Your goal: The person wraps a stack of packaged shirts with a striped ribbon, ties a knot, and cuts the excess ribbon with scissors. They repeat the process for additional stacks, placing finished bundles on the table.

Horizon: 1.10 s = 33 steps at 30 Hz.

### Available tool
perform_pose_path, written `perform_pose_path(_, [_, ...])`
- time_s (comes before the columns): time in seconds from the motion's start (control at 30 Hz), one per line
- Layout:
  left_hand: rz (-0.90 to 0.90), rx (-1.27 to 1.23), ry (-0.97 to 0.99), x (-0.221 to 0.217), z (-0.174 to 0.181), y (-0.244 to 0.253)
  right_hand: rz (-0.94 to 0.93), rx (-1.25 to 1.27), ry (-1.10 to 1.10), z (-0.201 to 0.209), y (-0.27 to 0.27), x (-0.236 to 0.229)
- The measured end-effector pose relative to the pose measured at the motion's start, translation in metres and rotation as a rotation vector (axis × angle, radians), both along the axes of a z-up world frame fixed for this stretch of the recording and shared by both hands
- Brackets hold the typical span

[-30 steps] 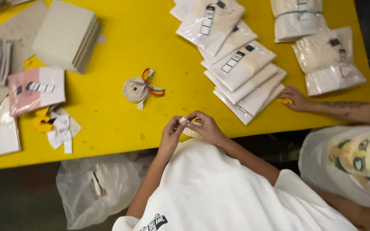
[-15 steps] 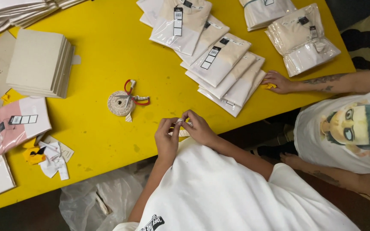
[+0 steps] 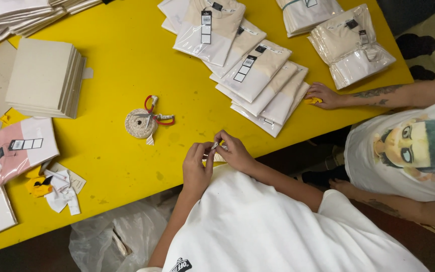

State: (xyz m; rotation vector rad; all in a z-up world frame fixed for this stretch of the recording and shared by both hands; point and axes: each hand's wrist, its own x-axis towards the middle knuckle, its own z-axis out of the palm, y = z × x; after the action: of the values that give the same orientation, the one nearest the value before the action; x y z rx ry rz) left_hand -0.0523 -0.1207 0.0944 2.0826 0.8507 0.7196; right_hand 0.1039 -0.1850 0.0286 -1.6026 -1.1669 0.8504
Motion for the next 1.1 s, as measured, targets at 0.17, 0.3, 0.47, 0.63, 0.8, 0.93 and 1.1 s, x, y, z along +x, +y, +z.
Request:
perform_pose_path(0.17, [-0.015, -0.101, -0.105, -0.002, 0.015, 0.001, 0.022, 0.016, 0.150, -0.012, -0.003, 0.000])
perform_pose_path(0.3, [-0.011, -0.394, -0.152, -0.008, -0.016, 0.003, 0.070, -0.017, 0.302, -0.032, -0.010, 0.007])
perform_pose_path(0.47, [-0.017, -0.561, -0.150, -0.010, -0.023, 0.007, 0.139, -0.066, 0.555, -0.036, -0.018, 0.004])
perform_pose_path(0.63, [-0.071, -0.487, -0.100, -0.010, -0.031, 0.011, 0.129, -0.053, 0.607, -0.047, -0.019, 0.007])
perform_pose_path(0.8, [-0.067, -0.429, -0.071, -0.007, -0.026, 0.007, 0.107, -0.044, 0.609, -0.042, -0.020, 0.005])
perform_pose_path(0.93, [0.007, -0.394, -0.106, -0.001, -0.024, 0.013, 0.073, -0.033, 0.510, -0.030, -0.021, 0.008])
perform_pose_path(1.1, [0.036, -0.406, -0.156, 0.008, -0.031, 0.021, 0.005, -0.042, 0.441, -0.039, -0.024, 0.013])
